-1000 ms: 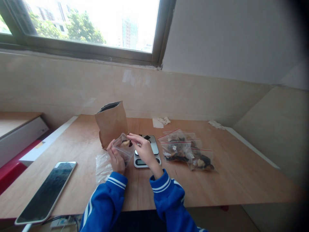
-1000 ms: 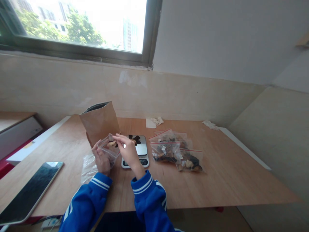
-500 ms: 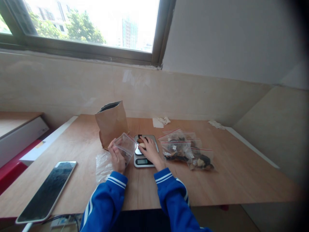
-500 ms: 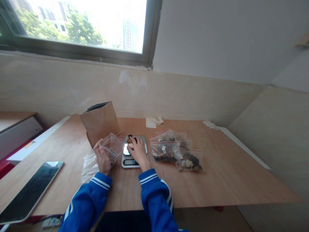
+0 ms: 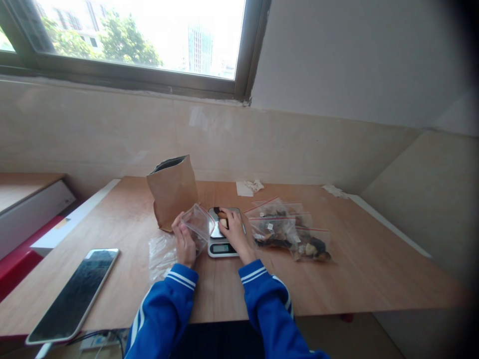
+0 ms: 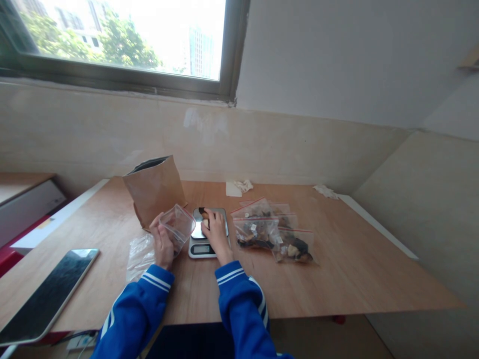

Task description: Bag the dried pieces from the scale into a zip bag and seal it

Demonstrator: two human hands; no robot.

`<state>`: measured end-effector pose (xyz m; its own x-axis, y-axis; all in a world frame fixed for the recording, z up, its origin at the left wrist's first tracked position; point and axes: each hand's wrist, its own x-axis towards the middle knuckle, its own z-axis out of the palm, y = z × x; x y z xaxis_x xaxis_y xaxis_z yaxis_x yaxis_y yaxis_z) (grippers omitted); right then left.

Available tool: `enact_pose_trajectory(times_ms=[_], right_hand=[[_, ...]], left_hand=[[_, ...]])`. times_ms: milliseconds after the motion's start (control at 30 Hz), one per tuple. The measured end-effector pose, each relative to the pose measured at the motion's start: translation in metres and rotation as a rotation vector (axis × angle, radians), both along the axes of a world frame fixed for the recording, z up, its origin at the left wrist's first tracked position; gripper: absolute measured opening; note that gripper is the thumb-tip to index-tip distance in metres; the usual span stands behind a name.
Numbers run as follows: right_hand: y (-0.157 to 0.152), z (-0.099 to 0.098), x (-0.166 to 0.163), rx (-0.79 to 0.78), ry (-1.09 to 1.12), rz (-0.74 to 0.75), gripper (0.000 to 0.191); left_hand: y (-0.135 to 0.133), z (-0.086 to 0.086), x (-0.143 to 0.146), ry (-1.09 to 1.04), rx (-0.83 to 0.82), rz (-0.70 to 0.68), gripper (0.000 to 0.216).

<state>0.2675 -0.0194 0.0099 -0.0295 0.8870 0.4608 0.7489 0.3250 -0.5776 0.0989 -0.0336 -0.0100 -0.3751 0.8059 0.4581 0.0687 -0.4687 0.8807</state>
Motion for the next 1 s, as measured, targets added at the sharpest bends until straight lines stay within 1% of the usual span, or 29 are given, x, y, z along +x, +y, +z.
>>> enact_pose_trajectory(times_ms=[100, 200, 300, 367, 433, 467, 533, 667, 800, 867, 933, 1000], right_hand=[[-0.002, 0.007, -0.004, 0.027, 0.174, -0.004, 0.044], [-0.007, 0.021, -0.012, 0.059, 0.399, 0.022, 0.041], [-0.016, 0.042, -0.02, 0.039, 0.569, 0.148, 0.04], [-0.023, 0.057, -0.024, -0.012, 0.606, 0.276, 0.041], [-0.029, 0.068, -0.027, -0.063, 0.575, 0.377, 0.042], [-0.031, 0.071, -0.029, -0.082, 0.538, 0.405, 0.042], [-0.032, 0.074, -0.03, -0.105, 0.442, 0.412, 0.045], [-0.028, 0.071, -0.033, -0.133, 0.277, 0.39, 0.051], [-0.029, 0.072, -0.034, -0.106, 0.244, 0.467, 0.053], [-0.032, 0.075, -0.035, -0.116, 0.262, 0.462, 0.053], [-0.034, 0.079, -0.035, -0.161, 0.255, 0.422, 0.047], [-0.035, 0.081, -0.037, -0.182, 0.222, 0.409, 0.031]], left_hand=[[0.0, -0.001, 0.0, 0.04, -0.026, -0.004, 0.046], [-0.001, 0.001, 0.001, 0.076, -0.036, -0.002, 0.047], [-0.002, 0.003, 0.002, 0.092, -0.034, -0.014, 0.047], [-0.003, 0.004, 0.003, 0.092, -0.036, -0.026, 0.047], [-0.003, 0.003, 0.003, 0.077, -0.035, -0.055, 0.047], [-0.003, 0.003, 0.003, 0.063, -0.033, -0.069, 0.047], [-0.002, 0.003, 0.004, 0.032, -0.028, -0.089, 0.047], [-0.003, 0.004, 0.006, 0.026, -0.026, -0.131, 0.046], [-0.004, 0.005, 0.007, 0.056, -0.038, -0.089, 0.046], [-0.003, 0.004, 0.007, 0.037, -0.043, -0.108, 0.046], [-0.002, 0.002, 0.007, 0.024, -0.051, -0.137, 0.047], [-0.002, 0.001, 0.007, 0.032, -0.061, -0.141, 0.046]])
